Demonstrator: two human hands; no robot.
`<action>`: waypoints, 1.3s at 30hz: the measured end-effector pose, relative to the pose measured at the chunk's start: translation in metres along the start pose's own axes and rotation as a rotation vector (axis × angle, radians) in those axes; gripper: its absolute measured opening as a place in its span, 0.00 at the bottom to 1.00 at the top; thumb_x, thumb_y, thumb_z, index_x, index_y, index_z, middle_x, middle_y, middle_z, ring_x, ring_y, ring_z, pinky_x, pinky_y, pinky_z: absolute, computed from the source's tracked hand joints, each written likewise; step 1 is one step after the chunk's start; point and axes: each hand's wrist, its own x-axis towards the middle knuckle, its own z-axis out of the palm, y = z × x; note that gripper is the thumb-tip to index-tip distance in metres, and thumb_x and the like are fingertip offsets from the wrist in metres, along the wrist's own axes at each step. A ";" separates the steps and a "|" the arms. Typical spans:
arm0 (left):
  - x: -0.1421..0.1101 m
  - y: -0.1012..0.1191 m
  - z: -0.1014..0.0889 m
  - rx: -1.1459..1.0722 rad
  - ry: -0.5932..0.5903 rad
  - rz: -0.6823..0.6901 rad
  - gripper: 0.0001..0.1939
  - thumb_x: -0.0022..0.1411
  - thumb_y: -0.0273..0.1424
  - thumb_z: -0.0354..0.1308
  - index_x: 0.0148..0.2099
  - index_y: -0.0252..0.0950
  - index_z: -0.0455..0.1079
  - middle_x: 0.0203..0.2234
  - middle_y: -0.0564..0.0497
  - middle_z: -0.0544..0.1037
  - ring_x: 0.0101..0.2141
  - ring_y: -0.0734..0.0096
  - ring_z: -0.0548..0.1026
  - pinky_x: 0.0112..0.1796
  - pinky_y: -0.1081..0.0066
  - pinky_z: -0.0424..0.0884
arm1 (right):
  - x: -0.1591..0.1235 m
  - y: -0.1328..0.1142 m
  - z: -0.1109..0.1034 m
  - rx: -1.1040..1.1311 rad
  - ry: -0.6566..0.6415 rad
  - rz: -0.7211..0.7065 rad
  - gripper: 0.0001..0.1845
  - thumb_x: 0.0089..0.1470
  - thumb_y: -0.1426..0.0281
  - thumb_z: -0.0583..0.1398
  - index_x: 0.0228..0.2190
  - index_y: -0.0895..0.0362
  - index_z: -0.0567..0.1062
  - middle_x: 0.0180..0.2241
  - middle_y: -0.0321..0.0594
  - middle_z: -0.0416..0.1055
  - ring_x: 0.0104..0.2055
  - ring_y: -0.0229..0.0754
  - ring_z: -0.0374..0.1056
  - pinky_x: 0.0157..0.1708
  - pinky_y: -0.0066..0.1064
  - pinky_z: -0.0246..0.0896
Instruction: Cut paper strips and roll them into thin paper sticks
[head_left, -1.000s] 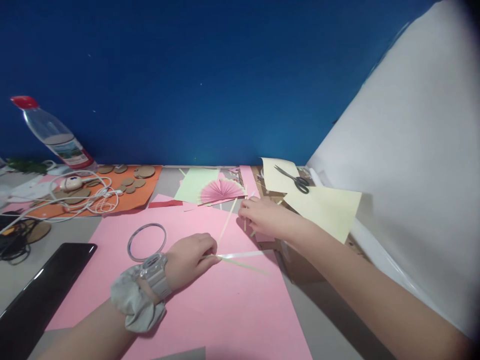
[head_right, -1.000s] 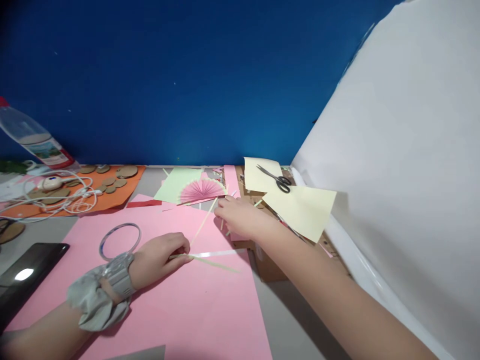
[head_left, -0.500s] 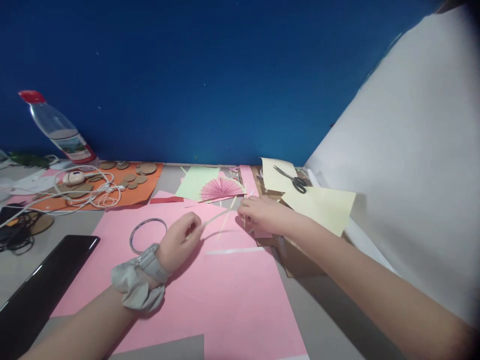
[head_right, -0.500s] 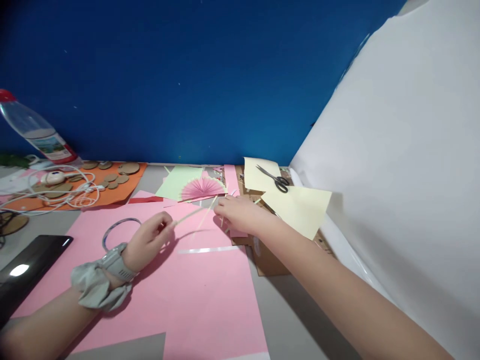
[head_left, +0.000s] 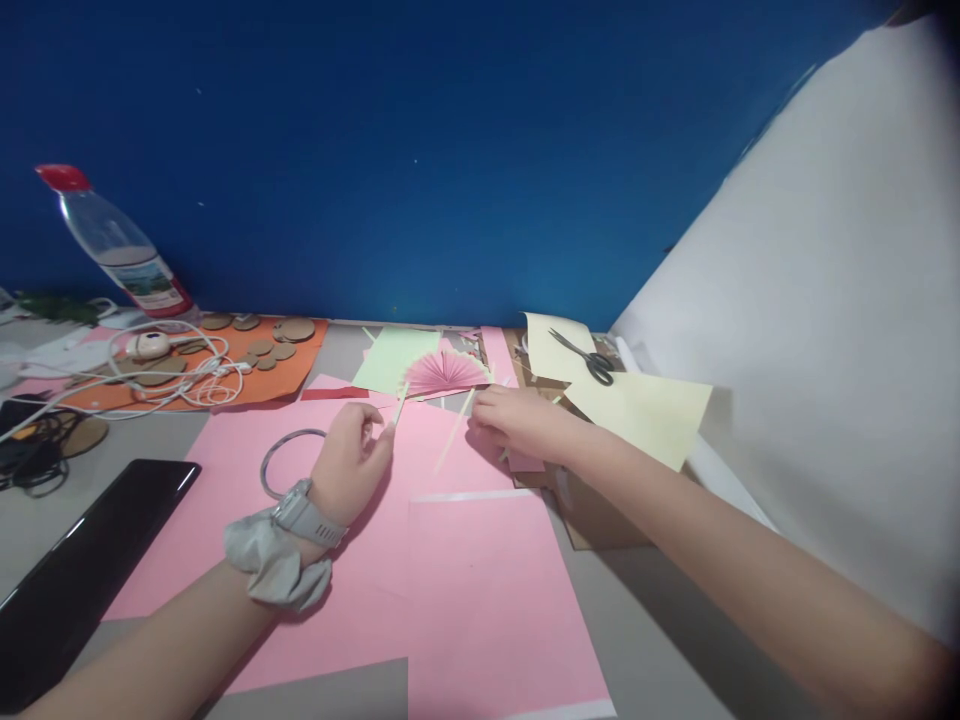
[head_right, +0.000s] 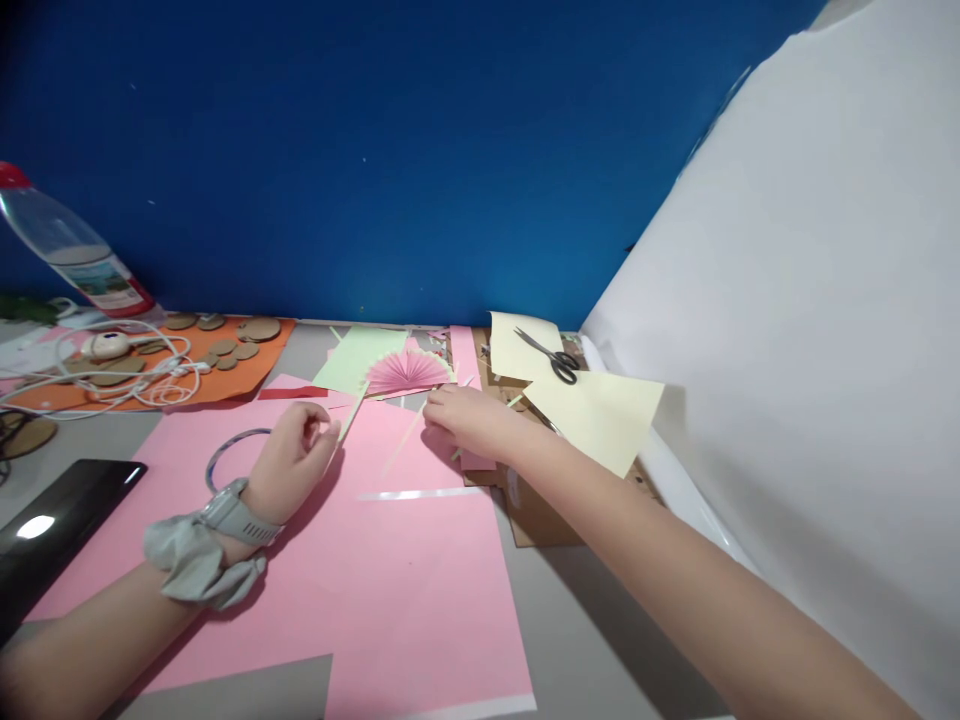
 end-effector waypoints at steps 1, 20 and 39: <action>-0.001 0.002 -0.001 0.010 0.027 0.035 0.04 0.59 0.32 0.49 0.37 0.36 0.60 0.30 0.50 0.66 0.33 0.67 0.65 0.37 0.66 0.62 | -0.001 -0.004 -0.003 0.042 0.017 0.018 0.05 0.53 0.78 0.55 0.32 0.59 0.71 0.34 0.43 0.70 0.39 0.43 0.63 0.33 0.29 0.53; -0.010 0.022 -0.005 -0.168 -0.360 0.325 0.13 0.66 0.31 0.43 0.28 0.36 0.59 0.22 0.53 0.65 0.28 0.72 0.64 0.33 0.70 0.61 | -0.029 -0.088 -0.007 0.908 0.037 0.258 0.21 0.61 0.66 0.50 0.55 0.47 0.54 0.32 0.31 0.73 0.34 0.38 0.68 0.33 0.28 0.56; -0.030 0.038 0.003 0.194 -0.563 0.141 0.16 0.58 0.45 0.54 0.30 0.36 0.66 0.25 0.53 0.70 0.32 0.66 0.65 0.36 0.63 0.56 | -0.044 -0.101 0.035 0.777 0.111 0.352 0.11 0.62 0.65 0.48 0.42 0.51 0.67 0.36 0.35 0.72 0.36 0.40 0.68 0.32 0.29 0.56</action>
